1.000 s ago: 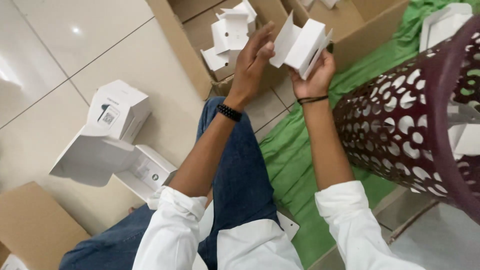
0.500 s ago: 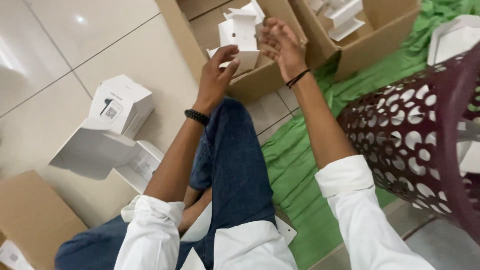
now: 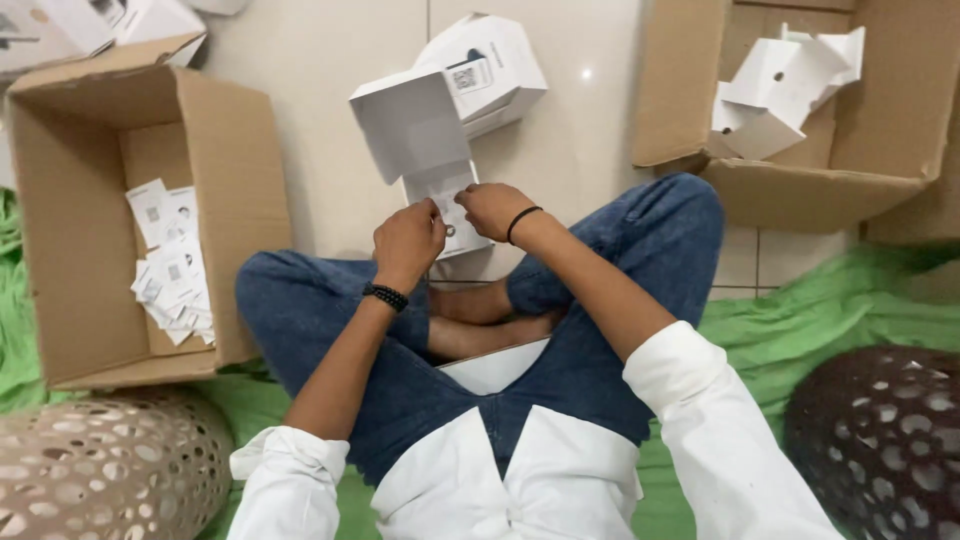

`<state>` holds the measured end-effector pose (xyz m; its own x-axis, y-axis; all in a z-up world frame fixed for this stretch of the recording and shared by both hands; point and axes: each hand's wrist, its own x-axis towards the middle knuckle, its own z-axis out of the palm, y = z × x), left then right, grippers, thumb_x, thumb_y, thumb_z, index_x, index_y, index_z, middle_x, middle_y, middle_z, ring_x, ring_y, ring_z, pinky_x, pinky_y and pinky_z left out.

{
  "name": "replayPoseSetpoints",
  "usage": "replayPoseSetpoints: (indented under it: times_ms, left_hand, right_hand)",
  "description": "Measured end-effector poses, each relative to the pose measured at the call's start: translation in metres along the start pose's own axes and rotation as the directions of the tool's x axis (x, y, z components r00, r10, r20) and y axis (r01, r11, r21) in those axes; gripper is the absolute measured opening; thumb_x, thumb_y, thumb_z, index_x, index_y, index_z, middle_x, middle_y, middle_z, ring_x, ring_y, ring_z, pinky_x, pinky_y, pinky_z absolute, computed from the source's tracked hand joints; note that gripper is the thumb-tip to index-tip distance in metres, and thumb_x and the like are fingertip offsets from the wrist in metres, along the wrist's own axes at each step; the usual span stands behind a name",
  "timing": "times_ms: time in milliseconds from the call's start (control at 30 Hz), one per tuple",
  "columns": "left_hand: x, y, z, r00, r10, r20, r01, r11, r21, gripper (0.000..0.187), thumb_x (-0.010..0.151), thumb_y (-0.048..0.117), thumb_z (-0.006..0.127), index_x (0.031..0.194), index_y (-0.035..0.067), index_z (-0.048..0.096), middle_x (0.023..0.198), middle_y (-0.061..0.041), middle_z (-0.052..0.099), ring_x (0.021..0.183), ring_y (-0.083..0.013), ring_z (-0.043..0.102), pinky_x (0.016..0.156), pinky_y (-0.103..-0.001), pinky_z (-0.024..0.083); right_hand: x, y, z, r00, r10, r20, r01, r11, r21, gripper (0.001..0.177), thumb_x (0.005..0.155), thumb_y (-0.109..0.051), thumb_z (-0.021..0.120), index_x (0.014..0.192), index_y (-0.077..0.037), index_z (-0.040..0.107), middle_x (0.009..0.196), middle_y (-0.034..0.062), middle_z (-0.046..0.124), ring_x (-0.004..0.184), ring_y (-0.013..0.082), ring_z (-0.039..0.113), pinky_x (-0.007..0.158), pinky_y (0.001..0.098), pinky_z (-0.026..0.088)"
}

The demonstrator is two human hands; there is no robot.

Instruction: The person packs electronic devices into small white boxes, inserting manuals and folding the cardboard flaps to close them.

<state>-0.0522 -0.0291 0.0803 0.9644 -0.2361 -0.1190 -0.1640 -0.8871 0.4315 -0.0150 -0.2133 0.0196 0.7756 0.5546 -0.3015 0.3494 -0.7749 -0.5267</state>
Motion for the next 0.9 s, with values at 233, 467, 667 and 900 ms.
replayPoseSetpoints:
  times_ms: [233,467,667,900]
  left_hand:
    - [-0.006,-0.068,0.030,0.970,-0.244,-0.009,0.244,0.970,0.012,0.035,0.084,0.019,0.074,0.115,0.009,0.061,0.111,-0.015,0.068,0.101,-0.0368,0.067,0.080,-0.054,0.053]
    - [0.003,-0.090,0.042,0.906,-0.413,0.098,0.424,0.876,-0.230,0.061,0.081,0.029,0.081,0.134,0.015,0.055,0.123,-0.011,0.067,0.113,-0.0336,0.065,0.090,-0.048,0.054]
    - [0.003,-0.088,0.041,0.887,-0.440,0.137,0.461,0.852,-0.249,0.059,0.081,0.027,0.079,0.134,0.017,0.055,0.125,-0.009,0.067,0.115,-0.0320,0.064,0.092,-0.047,0.054]
    - [0.003,-0.081,0.040,0.919,-0.385,0.085,0.394,0.902,-0.176,0.062,0.082,0.021,0.077,0.138,0.012,0.052,0.130,-0.015,0.060,0.113,-0.0360,0.062,0.090,-0.048,0.053]
  right_hand:
    - [0.060,-0.022,0.052,0.997,0.080,-0.021,-0.083,0.981,-0.176,0.044,0.084,-0.017,0.074,0.124,-0.003,0.061,0.129,0.0163,0.064,0.118,0.0352,0.063,0.094,0.0444,0.055]
    - [0.089,-0.025,0.085,0.958,0.256,-0.130,-0.277,0.943,-0.186,0.055,0.087,-0.022,0.075,0.134,-0.005,0.054,0.135,0.0167,0.055,0.127,0.0371,0.051,0.097,0.0524,0.050]
    - [0.092,-0.025,0.081,0.931,0.302,-0.204,-0.353,0.888,-0.296,0.062,0.075,-0.023,0.081,0.129,-0.006,0.054,0.133,0.0174,0.054,0.130,0.0366,0.046,0.096,0.0518,0.048]
    - [0.079,-0.021,0.061,0.949,0.266,-0.171,-0.297,0.934,-0.198,0.057,0.076,-0.005,0.074,0.131,-0.008,0.057,0.119,0.0147,0.066,0.115,0.0338,0.061,0.088,0.0509,0.052]
